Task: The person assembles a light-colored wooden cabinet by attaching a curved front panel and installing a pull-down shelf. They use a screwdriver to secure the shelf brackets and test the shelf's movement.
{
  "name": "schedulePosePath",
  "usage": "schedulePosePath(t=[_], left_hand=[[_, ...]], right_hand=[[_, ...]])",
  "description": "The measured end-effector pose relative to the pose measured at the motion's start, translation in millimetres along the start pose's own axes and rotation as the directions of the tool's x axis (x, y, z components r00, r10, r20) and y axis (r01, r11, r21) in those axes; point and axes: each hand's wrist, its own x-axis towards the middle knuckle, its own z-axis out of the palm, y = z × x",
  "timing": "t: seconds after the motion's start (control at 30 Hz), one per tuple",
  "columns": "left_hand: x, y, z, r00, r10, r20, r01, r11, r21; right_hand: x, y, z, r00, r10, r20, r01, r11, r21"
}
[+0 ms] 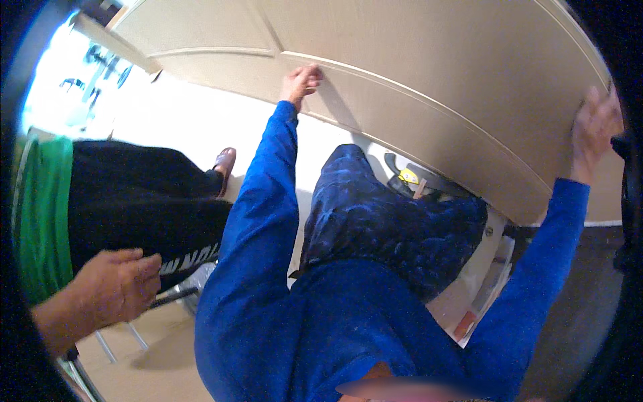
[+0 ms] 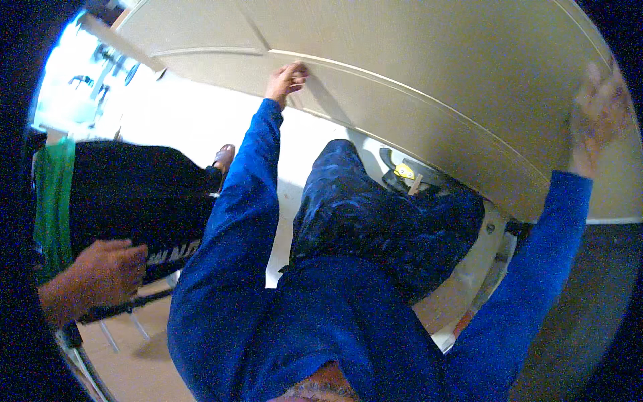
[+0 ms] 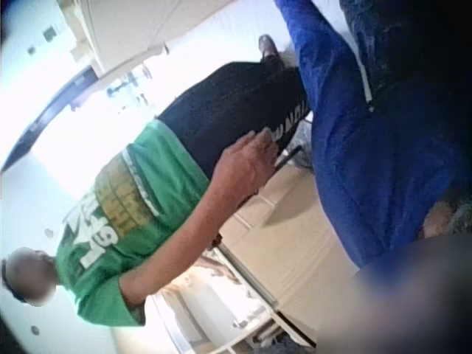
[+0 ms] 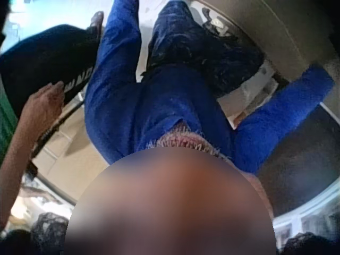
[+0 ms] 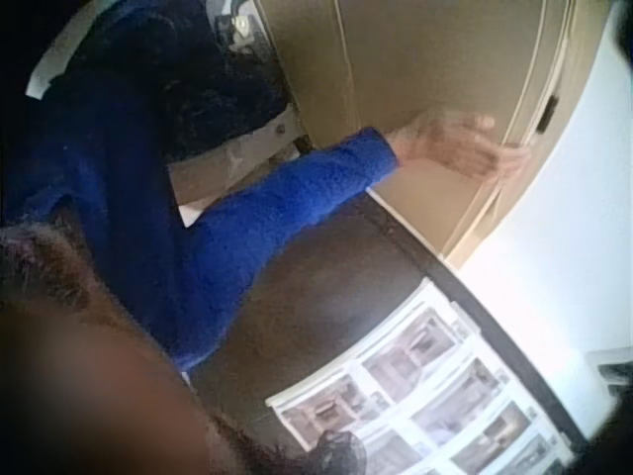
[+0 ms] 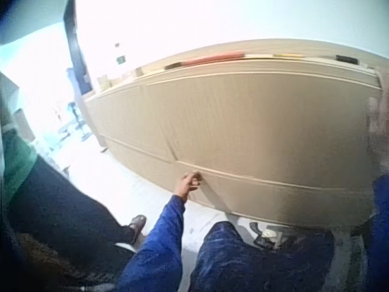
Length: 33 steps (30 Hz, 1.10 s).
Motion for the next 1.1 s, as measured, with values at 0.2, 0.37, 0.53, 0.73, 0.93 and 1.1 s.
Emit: schedulePosePath(t=[0.2, 0.37, 0.53, 0.73, 0.93, 1.1], left_hand=[[-12, -19, 42, 0.997, 0.074, 0.008, -0.074, 0.987, 0.14], [-26, -39, 98, 0.992, 0.087, -0.091, -0.079, 0.993, 0.082], [-23, -36, 99, 0.995, 0.085, -0.05, -0.078, 0.989, 0.129], [-25, -29, 97, 0.997, 0.048, -0.062, -0.037, 0.986, 0.163], [-31, -29, 100, 0.996, 0.089, -0.029, -0.086, 0.992, 0.092], [-29, -25, 100, 0.997, 0.058, -0.05, -0.052, 0.991, 0.12]], right_hand=[[-3, -7, -8, 0.988, -0.059, -0.142, 0.052, 0.997, -0.049], [-116, -42, -65, 0.836, 0.491, 0.247, -0.549, 0.726, 0.415], [-293, -62, -87, 0.297, 0.59, 0.751, -0.905, 0.425, 0.024], [-332, 12, -36, 0.2, 0.666, 0.719, -0.977, 0.19, 0.096], [-343, 26, -66, 0.241, 0.482, 0.842, -0.963, 0.226, 0.147], [-335, 56, -110, -0.019, 0.734, 0.679, -0.98, 0.12, -0.156]])
